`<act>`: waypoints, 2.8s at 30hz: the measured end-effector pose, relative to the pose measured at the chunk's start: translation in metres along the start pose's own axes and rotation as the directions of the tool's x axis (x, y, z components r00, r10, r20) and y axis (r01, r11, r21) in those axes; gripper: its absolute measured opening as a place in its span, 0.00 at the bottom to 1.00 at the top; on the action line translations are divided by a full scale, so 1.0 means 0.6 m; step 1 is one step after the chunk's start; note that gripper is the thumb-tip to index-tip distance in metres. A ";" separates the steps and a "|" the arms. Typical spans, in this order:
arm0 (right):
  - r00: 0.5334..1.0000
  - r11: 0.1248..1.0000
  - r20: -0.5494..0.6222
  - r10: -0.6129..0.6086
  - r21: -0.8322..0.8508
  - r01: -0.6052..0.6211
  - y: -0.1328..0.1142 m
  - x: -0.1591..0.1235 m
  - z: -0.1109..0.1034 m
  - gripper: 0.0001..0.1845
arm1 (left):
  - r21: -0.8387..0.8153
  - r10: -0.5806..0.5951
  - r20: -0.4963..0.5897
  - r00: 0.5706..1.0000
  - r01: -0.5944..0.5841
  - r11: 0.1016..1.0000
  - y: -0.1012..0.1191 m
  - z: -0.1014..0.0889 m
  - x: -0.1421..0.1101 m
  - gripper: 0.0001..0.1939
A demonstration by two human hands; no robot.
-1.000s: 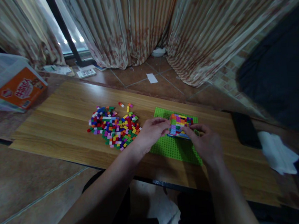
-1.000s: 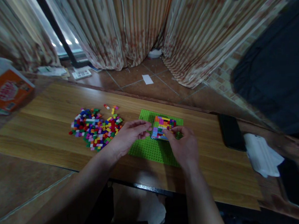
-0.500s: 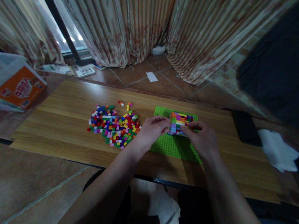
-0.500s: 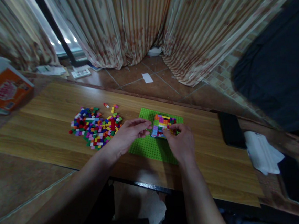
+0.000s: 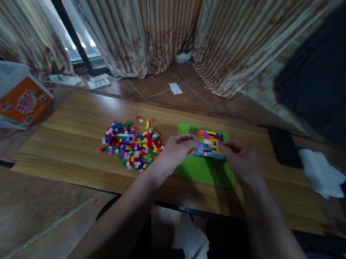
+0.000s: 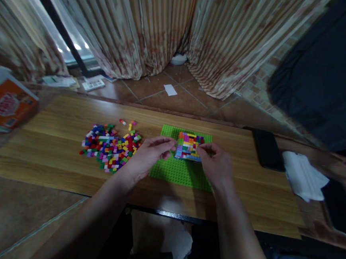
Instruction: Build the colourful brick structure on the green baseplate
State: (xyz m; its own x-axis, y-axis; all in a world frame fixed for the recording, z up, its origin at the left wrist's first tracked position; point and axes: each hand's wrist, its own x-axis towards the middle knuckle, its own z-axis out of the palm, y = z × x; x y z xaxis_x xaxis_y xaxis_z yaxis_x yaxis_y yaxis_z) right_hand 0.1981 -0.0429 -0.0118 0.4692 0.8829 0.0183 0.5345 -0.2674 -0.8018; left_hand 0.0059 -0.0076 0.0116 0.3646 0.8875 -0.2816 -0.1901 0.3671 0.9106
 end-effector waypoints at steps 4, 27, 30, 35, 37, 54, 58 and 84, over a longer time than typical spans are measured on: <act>1.000 0.998 0.010 -0.003 0.069 0.003 0.002 -0.002 -0.014 0.15 | 0.128 0.033 0.158 0.987 -0.054 0.990 -0.009 0.004 -0.002 0.08; 0.989 0.986 0.025 -0.147 -0.072 0.148 0.008 -0.009 -0.014 0.14 | 0.396 0.005 0.376 0.926 -0.166 0.903 -0.022 0.033 0.004 0.08; 0.988 0.987 0.039 -0.148 -0.064 0.150 0.008 -0.010 -0.014 0.14 | 0.379 -0.037 0.386 0.922 -0.122 0.917 -0.027 0.034 0.003 0.12; 0.984 0.984 0.067 -0.163 -0.055 0.167 0.012 -0.011 -0.014 0.15 | 0.398 -0.002 0.381 0.925 -0.162 0.903 -0.036 0.033 0.004 0.13; 0.986 0.985 0.063 -0.153 -0.071 0.158 0.013 -0.010 -0.015 0.15 | 0.406 0.016 0.372 0.928 -0.178 0.896 -0.036 0.031 0.005 0.11; 0.750 0.913 0.587 -0.304 -0.044 0.405 -0.021 -0.081 0.001 0.09 | 0.286 0.022 0.124 0.992 -0.058 0.957 -0.004 -0.005 0.005 0.08; 0.740 0.832 0.591 -0.320 -0.199 0.518 -0.021 -0.077 0.009 0.09 | 0.274 0.021 0.087 0.996 -0.044 0.961 -0.008 -0.008 0.008 0.08; 0.811 0.901 0.542 -0.222 -0.203 0.382 -0.017 -0.073 0.003 0.08 | 0.377 0.007 0.111 0.994 -0.049 0.925 -0.015 -0.010 0.012 0.10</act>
State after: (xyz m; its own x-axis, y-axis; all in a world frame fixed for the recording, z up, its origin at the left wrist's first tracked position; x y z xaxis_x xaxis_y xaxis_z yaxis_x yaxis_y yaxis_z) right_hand 0.1709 -0.0780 -0.0055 -0.1194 0.9841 -0.1312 0.8039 0.0183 -0.5945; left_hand 0.0046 -0.0029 -0.0006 0.4622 0.8537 -0.2398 0.1504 0.1910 0.9700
